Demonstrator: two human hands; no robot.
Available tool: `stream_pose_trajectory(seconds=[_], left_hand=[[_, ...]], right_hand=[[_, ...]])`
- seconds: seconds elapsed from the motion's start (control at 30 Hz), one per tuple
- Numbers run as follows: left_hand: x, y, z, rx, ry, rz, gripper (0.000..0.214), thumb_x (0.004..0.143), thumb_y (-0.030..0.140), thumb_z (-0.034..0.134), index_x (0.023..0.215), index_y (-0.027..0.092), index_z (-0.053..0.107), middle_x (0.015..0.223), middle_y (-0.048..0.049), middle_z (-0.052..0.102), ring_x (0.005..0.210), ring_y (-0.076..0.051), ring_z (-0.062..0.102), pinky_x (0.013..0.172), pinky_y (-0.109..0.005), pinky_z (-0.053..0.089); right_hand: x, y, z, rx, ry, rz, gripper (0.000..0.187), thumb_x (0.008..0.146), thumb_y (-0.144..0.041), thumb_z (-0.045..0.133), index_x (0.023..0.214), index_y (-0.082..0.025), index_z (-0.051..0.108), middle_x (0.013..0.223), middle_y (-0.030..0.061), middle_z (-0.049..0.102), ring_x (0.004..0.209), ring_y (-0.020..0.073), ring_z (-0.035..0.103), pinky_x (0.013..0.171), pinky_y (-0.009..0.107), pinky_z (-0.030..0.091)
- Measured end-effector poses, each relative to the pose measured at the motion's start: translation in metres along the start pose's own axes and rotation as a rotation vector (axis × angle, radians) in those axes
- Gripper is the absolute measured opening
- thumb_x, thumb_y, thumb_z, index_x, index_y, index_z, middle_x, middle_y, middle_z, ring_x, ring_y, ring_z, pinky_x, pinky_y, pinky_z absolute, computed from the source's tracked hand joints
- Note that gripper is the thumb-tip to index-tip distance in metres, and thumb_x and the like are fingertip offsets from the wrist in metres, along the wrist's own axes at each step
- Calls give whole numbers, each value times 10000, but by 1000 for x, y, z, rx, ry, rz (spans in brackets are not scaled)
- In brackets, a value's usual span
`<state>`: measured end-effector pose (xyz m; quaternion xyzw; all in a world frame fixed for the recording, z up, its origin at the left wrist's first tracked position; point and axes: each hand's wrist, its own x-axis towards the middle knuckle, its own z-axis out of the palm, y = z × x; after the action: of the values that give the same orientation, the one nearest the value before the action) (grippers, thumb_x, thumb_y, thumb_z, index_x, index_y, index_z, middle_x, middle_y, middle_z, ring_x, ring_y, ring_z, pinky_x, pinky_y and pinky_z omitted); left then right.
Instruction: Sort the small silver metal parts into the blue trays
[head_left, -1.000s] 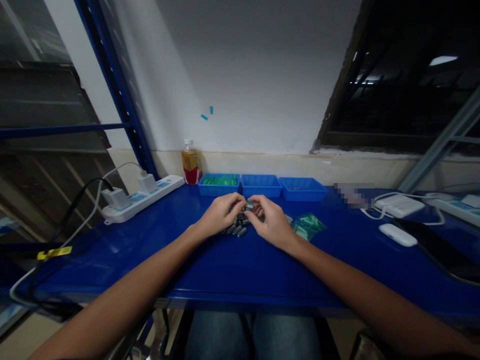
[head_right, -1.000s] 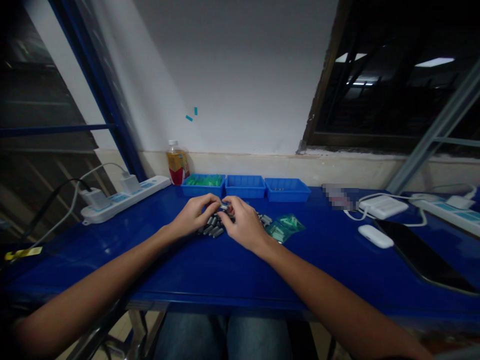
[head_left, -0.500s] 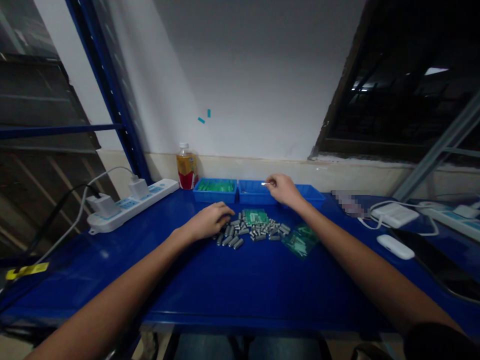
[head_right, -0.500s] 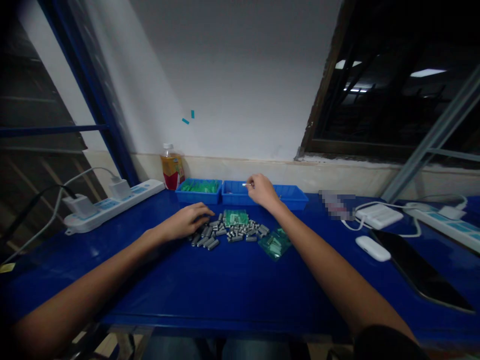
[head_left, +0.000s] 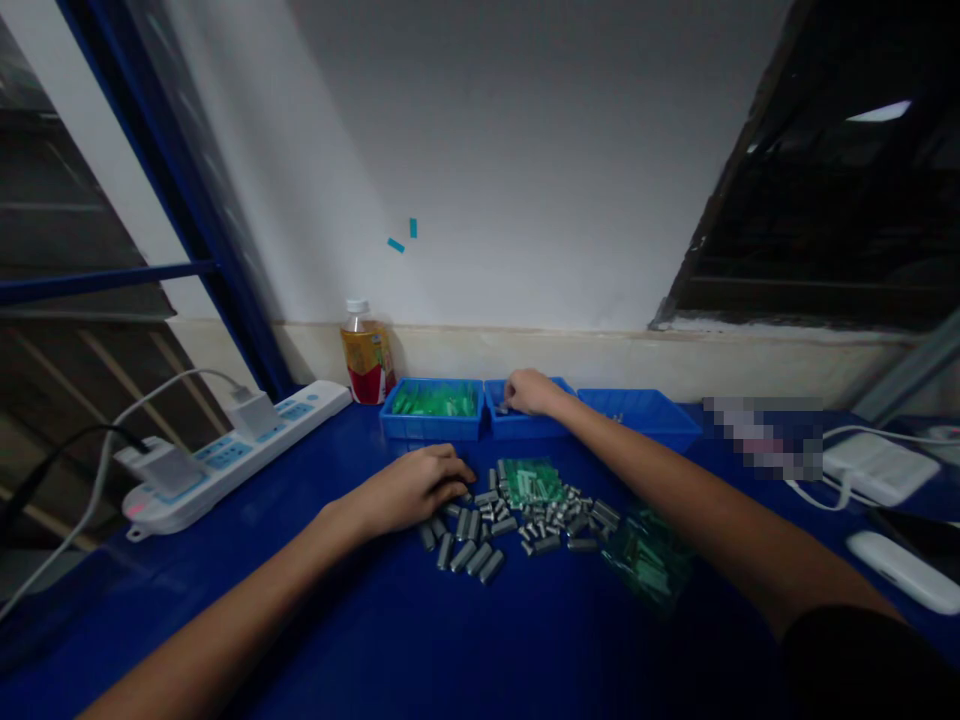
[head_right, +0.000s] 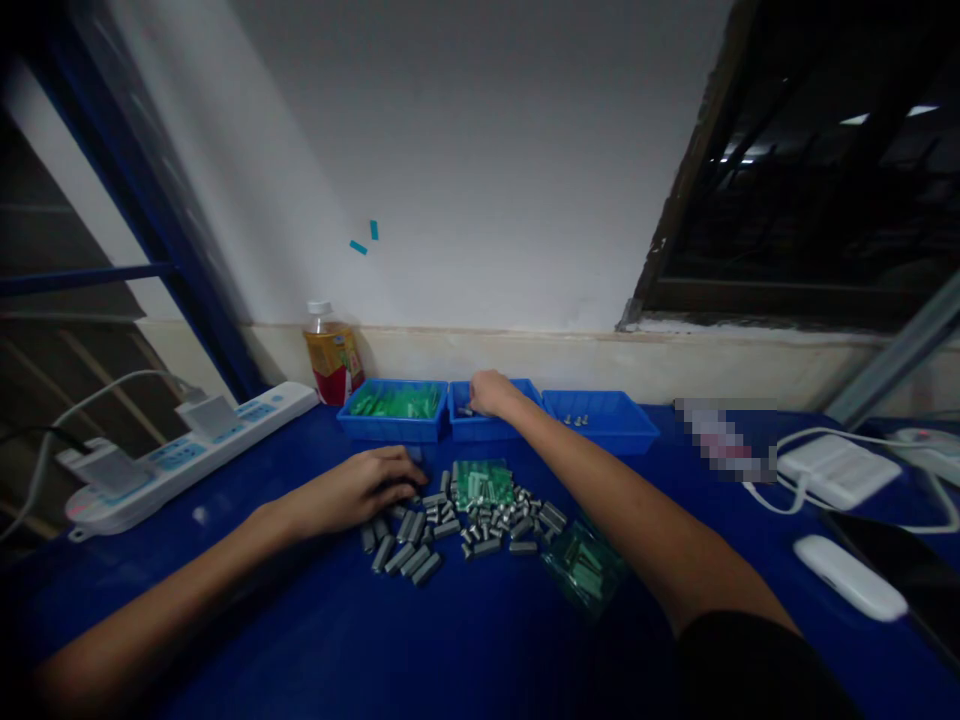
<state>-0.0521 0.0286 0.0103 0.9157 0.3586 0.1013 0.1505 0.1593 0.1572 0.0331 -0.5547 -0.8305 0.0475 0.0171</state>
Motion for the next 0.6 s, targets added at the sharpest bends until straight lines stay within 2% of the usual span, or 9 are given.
stream_pose_trajectory(seconds=[0.17,0.2,0.27,0.37,0.43,0.5,0.6], left_hand=[[-1,-6,2,-46,12,18,179,903,211,476,981,190,636,980,-47,598,928,-161,562,839,-260,439],[-1,-7,3,-45,30,15,165,899,214,481,955,185,633,958,-44,604,906,-161,565,824,-264,440],[-2,-5,4,-60,84,-6,148,898,228,483,930,178,619,927,-40,618,863,-163,574,788,-274,443],[-5,5,6,-193,210,-69,140,905,261,471,952,172,568,887,-34,635,795,-154,592,715,-270,452],[-6,18,8,-323,314,-86,146,899,280,482,991,170,508,857,-26,635,763,-147,599,681,-263,457],[-6,37,9,-425,395,-57,173,891,283,490,1018,174,447,821,-14,626,733,-138,597,664,-258,460],[-4,72,8,-469,421,-5,173,891,274,478,1019,184,404,782,-7,613,701,-136,594,637,-258,463]], right_hand=[[-5,-7,-8,48,-75,-133,216,811,-174,535,899,-187,731,874,22,728,773,146,635,620,195,392],[-9,-7,-9,70,-50,-136,225,824,-175,521,915,-184,727,886,27,726,785,149,635,638,197,400],[-23,-10,-10,125,96,-135,227,843,-191,516,961,-176,709,940,50,718,839,167,634,703,216,419],[-65,-20,-5,229,440,-193,212,871,-209,499,989,-173,672,978,78,695,892,193,618,792,282,437],[-103,-31,3,294,583,-294,204,883,-213,486,1020,-179,633,945,70,677,865,187,606,804,316,449],[-142,-43,10,266,581,-433,229,847,-245,553,1060,-173,595,952,78,649,884,201,583,784,332,460],[-186,-52,14,165,547,-560,150,867,-204,516,990,-174,596,895,79,632,850,201,564,771,340,458]])
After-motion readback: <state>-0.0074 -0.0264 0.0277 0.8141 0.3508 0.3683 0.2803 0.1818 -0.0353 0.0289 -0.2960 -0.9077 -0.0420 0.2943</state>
